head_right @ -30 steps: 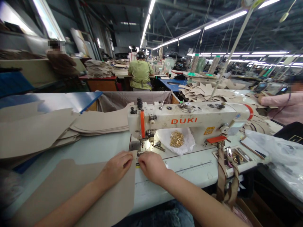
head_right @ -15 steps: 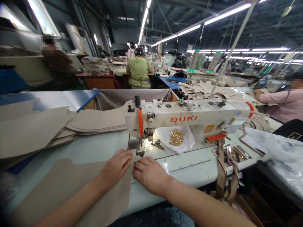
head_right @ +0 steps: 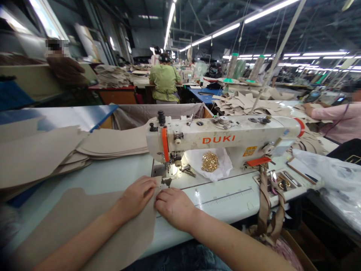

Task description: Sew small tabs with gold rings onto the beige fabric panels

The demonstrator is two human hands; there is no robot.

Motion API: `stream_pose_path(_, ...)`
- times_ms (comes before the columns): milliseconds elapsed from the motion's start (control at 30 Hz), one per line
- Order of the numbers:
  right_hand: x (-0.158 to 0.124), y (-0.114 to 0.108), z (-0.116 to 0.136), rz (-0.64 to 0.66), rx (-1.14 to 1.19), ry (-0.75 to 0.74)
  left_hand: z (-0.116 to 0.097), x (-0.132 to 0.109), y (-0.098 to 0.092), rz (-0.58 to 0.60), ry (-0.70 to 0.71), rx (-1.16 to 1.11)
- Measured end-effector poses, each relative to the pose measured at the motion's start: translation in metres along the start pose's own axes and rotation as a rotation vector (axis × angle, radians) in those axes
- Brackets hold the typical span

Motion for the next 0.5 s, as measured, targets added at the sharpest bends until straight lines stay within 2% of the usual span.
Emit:
stream_pose_path(233,-0.0001,-0.0019,0.0001,-0.012,0.020,-0.007,0.0030,-0.0018,-0.0053,-0.072,-0.037,-0.050)
stream_pose_path(500,-0.0012,-0.0023,0.0000,-0.025,0.029,-0.022,0.0026,-0.0045,-0.0043,-0.106,-0.032,-0.008)
Point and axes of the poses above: each hand's wrist, its own x-axis towards the middle knuckle, its own y-axis out of the palm, z = x × y, the point moved 10 cm from there along x, towards the middle knuckle, and after that the axes turned 10 degrees about z, right-handed, at the moved point
